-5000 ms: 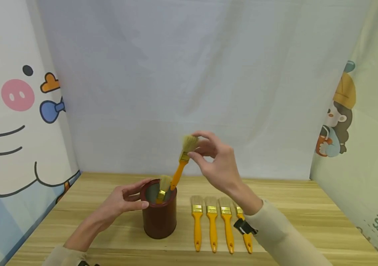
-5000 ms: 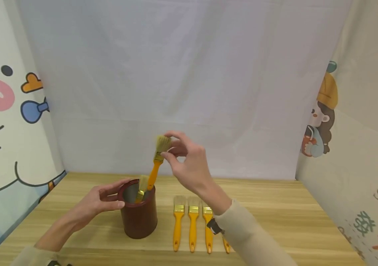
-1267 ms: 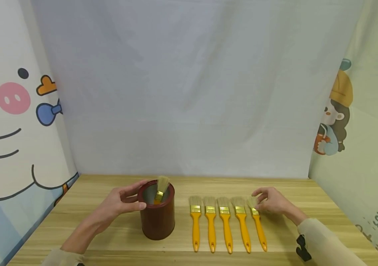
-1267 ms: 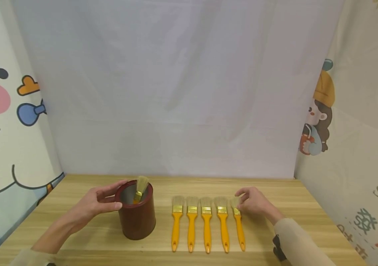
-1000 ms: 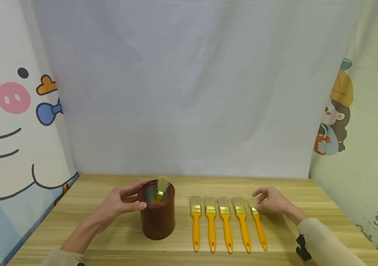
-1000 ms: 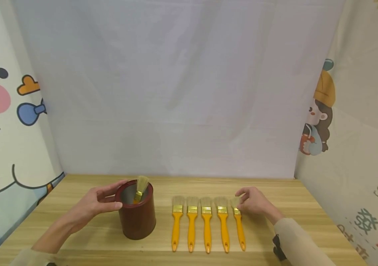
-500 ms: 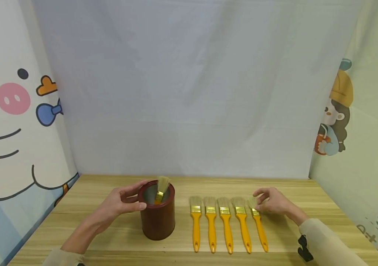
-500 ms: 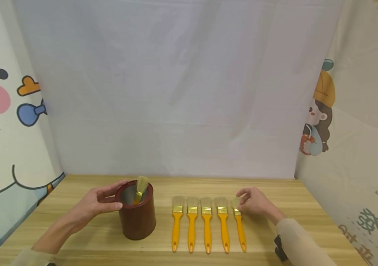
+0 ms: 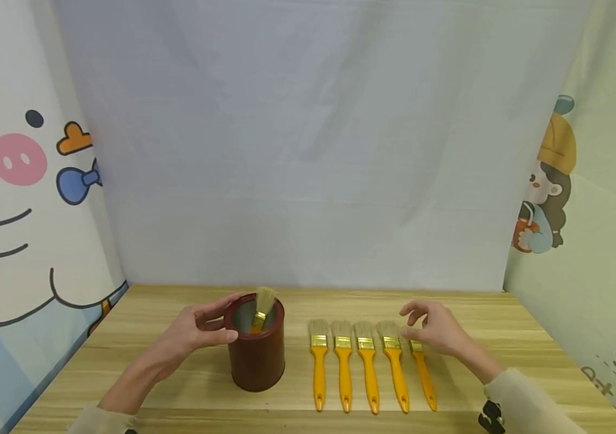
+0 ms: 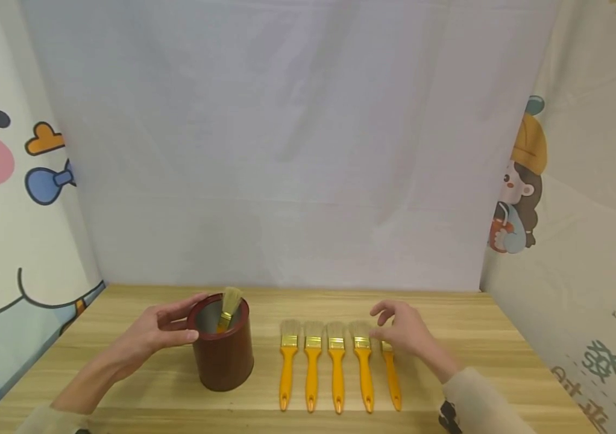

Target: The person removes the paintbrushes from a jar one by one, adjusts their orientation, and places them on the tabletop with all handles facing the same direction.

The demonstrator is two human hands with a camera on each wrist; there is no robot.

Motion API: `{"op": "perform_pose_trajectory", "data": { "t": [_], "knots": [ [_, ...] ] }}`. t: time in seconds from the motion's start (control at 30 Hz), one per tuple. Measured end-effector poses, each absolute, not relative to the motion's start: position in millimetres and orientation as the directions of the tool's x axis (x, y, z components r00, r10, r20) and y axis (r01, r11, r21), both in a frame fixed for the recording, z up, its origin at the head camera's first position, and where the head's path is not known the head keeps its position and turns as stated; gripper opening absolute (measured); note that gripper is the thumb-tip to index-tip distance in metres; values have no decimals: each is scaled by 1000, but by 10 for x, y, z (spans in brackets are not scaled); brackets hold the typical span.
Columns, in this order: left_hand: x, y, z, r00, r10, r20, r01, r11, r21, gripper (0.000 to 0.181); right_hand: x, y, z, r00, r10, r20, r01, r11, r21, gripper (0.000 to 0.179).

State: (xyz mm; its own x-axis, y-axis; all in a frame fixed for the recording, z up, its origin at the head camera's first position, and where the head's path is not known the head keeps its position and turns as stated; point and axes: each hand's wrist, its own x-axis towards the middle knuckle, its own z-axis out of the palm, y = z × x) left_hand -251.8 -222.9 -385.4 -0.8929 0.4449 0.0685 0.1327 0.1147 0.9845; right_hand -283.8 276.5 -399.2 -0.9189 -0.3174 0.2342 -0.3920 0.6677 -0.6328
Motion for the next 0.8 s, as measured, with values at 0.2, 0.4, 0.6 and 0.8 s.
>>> {"op": "perform_pose_trajectory", "data": {
  "t": [0.2, 0.4, 0.6, 0.8],
  "knots": [
    [-2506, -2228, -3830, -894, 443, 70, 139, 126, 982, 72, -2671, 2370, -3827, -897, -360, 256, -434, 619, -654, 21],
    [-2501, -2227, -3825, -897, 438, 69, 137, 126, 982, 73, -2542, 1992, -3691, -883, -403, 239, -445, 559, -700, 18],
    [-2500, -2229, -3823, -898, 435, 63, 129, 123, 984, 74, -2462, 1652, -3593, -866, -437, 243, -467, 533, -705, 16],
    [-2500, -2235, -3823, -895, 441, 63, 134, 132, 982, 72, -2451, 1349, -3570, -844, -463, 270, -501, 503, -705, 14]
  ]
}}
